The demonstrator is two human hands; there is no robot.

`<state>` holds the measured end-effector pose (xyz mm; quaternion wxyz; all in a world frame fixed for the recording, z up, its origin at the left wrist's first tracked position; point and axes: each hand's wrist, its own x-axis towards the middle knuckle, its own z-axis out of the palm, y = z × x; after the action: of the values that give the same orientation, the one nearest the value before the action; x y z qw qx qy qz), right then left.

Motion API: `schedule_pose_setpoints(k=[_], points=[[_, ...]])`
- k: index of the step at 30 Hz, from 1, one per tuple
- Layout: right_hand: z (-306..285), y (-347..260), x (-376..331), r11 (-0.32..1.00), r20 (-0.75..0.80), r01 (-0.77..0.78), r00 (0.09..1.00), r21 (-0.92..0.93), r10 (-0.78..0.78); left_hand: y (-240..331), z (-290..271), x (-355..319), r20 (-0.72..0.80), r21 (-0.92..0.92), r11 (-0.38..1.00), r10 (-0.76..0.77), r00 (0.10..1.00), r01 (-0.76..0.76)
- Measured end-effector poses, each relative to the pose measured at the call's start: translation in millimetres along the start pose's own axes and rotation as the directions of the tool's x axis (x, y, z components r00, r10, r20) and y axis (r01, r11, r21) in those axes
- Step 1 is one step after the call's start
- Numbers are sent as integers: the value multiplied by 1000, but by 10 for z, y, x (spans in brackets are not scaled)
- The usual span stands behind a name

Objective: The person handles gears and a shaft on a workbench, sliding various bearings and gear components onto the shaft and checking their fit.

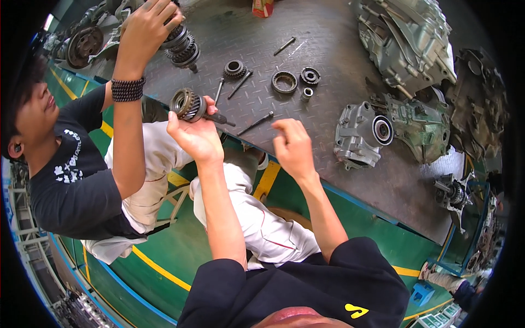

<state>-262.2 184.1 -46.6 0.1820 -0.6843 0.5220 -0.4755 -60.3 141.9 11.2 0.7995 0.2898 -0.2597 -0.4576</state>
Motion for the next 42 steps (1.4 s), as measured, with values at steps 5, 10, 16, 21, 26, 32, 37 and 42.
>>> schedule_pose_setpoints(k=[5, 10, 16, 21, 26, 32, 37, 42], points=[[142, -24, 164, 890, 211, 235, 964, -390, -162, -86, -58, 30, 28, 27, 997, -78, 997, 78], [32, 78, 190, 843, 302, 221, 951, -490, -74, -76, 4, 44, 100, 451, 888, -148, 984, 88], [-610, -385, 75, 929, 207, -369, 906, -37, 369, -154, 190, -138, 268, 963, 59, -139, 953, -262], [-827, -851, -68, 890, -63, -177, 973, 420, 223, -343, 221, -253, 334, 913, -113, -338, 880, -391], [-423, -595, -25, 927, 182, -244, 936, -286, 302, -416, 159, -323, 446, 847, -162, -302, 842, -507], [-396, -518, -279, 932, -316, 346, 876, -113, -363, -369, 120, -346, 529, 799, -200, -217, 820, -568], [-341, -510, -218, 999, -158, 19, 987, -48, -27, -366, 105, -339, 500, 805, -227, -239, 832, -548], [-245, -461, -158, 945, 207, -157, 953, -288, 222, -393, 61, -358, 504, 809, -216, -226, 834, -547]])
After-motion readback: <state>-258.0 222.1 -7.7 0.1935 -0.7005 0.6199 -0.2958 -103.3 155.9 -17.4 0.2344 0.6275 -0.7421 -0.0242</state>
